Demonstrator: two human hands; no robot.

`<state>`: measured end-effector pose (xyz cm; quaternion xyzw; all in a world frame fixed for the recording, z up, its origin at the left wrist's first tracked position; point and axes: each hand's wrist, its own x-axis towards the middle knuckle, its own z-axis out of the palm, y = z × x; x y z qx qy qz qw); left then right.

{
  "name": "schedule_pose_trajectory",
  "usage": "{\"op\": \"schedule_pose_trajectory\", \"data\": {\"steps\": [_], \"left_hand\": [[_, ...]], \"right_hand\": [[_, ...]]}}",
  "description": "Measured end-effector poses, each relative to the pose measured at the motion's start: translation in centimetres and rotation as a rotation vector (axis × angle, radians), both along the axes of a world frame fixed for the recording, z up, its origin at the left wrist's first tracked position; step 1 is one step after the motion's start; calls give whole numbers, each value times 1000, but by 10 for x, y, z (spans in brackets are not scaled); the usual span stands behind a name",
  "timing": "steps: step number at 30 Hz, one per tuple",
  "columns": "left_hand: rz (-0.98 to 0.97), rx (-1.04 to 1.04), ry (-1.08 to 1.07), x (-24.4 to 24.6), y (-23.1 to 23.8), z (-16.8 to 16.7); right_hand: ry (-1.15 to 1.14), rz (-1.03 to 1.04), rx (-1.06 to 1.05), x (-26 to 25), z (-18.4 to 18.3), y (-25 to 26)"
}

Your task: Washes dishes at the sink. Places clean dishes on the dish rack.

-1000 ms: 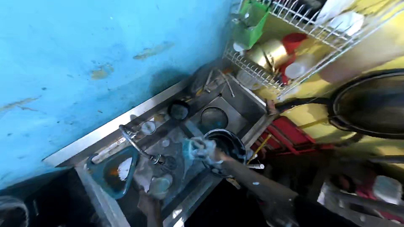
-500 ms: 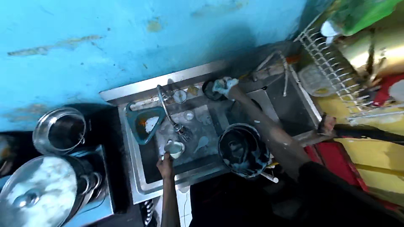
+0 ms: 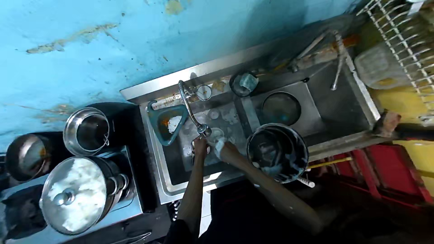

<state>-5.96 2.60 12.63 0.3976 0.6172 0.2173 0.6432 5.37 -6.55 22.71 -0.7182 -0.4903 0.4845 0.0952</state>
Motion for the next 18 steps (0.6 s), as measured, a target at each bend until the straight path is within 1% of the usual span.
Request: {"op": "schedule_pose_trajectory", "data": {"steps": [3, 6, 7, 9, 12, 13, 14, 15, 17, 18], "left_hand": [[-223, 73, 124, 0, 14, 5], [-427, 109, 220, -10, 29, 16], [-478, 135, 197, -12, 34, 24], [-572, 190, 94, -19, 38, 33], [-704, 258, -22, -22, 53, 34], [-719, 262, -35, -21, 58, 30], [-709, 254, -33, -19, 63, 28], [-666, 237, -17, -15, 67, 26], [-517, 146, 39, -5, 72, 17], [-464, 88, 44, -1, 73, 12]], "right_hand": [[-25, -105, -109, -10, -32, 28], [61, -237, -58, -6, -56, 49], [132, -272, -46, -4, -59, 53], [349, -389, -93, -2, -60, 53], [759, -699, -117, -8, -67, 48], [847, -765, -111, -11, -70, 46], [888, -823, -91, -15, -72, 46], [872, -884, -61, -20, -70, 47], [731, -1016, 15, -31, -69, 52], [672, -1117, 71, -35, -73, 55]]}}
